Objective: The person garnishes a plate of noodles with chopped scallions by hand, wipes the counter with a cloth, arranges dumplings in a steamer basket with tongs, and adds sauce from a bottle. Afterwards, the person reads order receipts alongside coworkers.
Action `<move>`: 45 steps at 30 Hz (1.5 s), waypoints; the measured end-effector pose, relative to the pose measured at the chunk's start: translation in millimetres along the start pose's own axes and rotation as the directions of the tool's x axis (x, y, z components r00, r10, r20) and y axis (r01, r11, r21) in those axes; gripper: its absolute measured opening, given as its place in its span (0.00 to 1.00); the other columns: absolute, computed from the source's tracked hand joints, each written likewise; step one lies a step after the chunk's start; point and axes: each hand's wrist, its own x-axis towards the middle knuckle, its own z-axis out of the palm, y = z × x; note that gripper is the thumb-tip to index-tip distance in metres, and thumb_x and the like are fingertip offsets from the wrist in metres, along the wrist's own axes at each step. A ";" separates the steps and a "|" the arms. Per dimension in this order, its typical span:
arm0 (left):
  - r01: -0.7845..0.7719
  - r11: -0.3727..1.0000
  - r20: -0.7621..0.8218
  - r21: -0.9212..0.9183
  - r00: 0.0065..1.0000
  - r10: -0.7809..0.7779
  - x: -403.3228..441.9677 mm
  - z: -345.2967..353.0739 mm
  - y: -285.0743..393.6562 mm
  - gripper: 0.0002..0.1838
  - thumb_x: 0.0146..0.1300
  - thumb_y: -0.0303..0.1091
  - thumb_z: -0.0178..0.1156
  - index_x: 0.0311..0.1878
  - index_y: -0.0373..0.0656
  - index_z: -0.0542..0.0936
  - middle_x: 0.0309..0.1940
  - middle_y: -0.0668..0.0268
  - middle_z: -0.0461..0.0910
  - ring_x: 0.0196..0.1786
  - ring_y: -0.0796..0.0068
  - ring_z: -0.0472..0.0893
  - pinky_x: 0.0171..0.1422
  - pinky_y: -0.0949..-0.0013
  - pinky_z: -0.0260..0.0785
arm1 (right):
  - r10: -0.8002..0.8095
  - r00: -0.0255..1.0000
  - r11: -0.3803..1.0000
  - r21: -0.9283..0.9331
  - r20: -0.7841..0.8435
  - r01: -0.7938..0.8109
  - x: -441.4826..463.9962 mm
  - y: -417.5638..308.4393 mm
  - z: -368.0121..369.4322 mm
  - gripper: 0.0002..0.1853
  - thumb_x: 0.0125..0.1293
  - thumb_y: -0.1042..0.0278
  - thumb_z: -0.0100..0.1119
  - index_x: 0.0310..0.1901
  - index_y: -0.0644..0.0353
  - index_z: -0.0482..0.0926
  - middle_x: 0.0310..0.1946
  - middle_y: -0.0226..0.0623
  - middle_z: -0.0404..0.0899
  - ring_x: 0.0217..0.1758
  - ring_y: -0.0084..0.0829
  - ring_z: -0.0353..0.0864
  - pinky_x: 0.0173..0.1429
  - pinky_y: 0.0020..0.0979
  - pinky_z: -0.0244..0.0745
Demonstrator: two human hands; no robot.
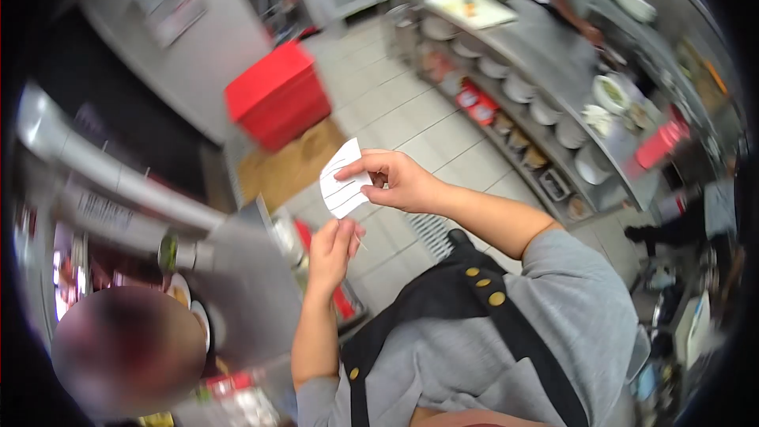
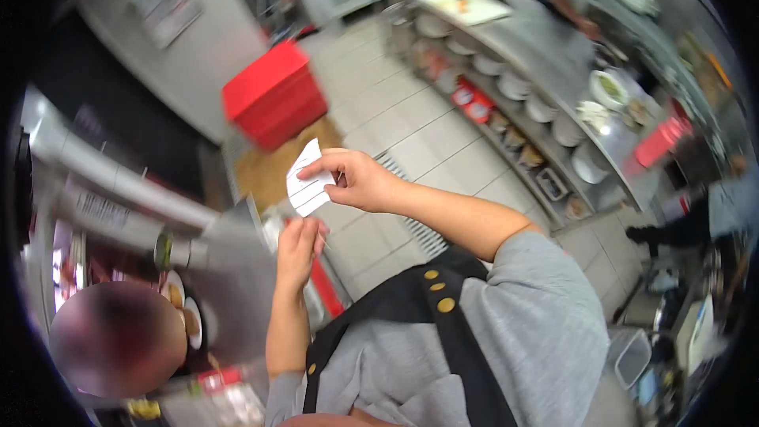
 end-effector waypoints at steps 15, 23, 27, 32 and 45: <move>0.372 0.644 -0.117 0.669 0.908 -0.403 193.8 227.4 -191.9 0.30 0.57 0.37 0.67 0.64 0.51 0.74 0.76 0.50 0.49 0.78 0.38 0.39 0.72 0.30 0.45 | -0.682 0.492 0.286 -0.816 -0.541 -0.502 -72.8 -16.9 -704.9 0.08 0.59 0.80 0.58 0.37 0.60 0.84 0.36 0.43 0.79 0.41 0.44 0.82 0.46 0.37 0.76; 0.361 0.757 0.008 0.545 0.900 -0.436 225.7 255.2 -213.5 0.25 0.58 0.38 0.67 0.59 0.42 0.77 0.65 0.47 0.68 0.67 0.47 0.68 0.70 0.55 0.63 | -0.746 0.501 0.052 -0.788 -0.439 -0.613 1.3 -38.3 -900.4 0.14 0.62 0.78 0.54 0.46 0.55 0.85 0.49 0.40 0.82 0.51 0.39 0.83 0.55 0.37 0.76; 0.432 0.644 -0.249 0.631 0.900 -0.359 189.5 233.3 -262.5 0.26 0.56 0.39 0.68 0.58 0.39 0.77 0.59 0.46 0.74 0.62 0.47 0.73 0.67 0.55 0.67 | -0.433 0.207 0.353 -0.376 -0.877 -0.856 30.6 -29.0 -979.7 0.18 0.55 0.77 0.65 0.48 0.52 0.86 0.48 0.39 0.84 0.50 0.36 0.84 0.55 0.34 0.77; 0.696 0.495 -0.390 0.520 0.709 -0.587 104.7 199.9 -318.9 0.25 0.54 0.39 0.68 0.55 0.39 0.80 0.54 0.46 0.78 0.60 0.50 0.77 0.65 0.57 0.69 | -0.490 0.129 0.561 -0.425 -0.862 -0.711 44.7 -42.2 -1000.1 0.19 0.52 0.76 0.65 0.48 0.51 0.86 0.44 0.42 0.86 0.46 0.35 0.87 0.53 0.34 0.79; 0.792 0.220 -0.225 0.570 0.408 -0.885 130.0 183.2 -294.9 0.16 0.61 0.35 0.56 0.49 0.42 0.83 0.51 0.52 0.82 0.55 0.56 0.82 0.57 0.54 0.74 | -0.517 0.346 -0.215 -0.272 -0.783 -0.938 104.7 164.7 -897.8 0.29 0.56 0.35 0.61 0.50 0.50 0.83 0.48 0.41 0.85 0.50 0.45 0.84 0.50 0.51 0.76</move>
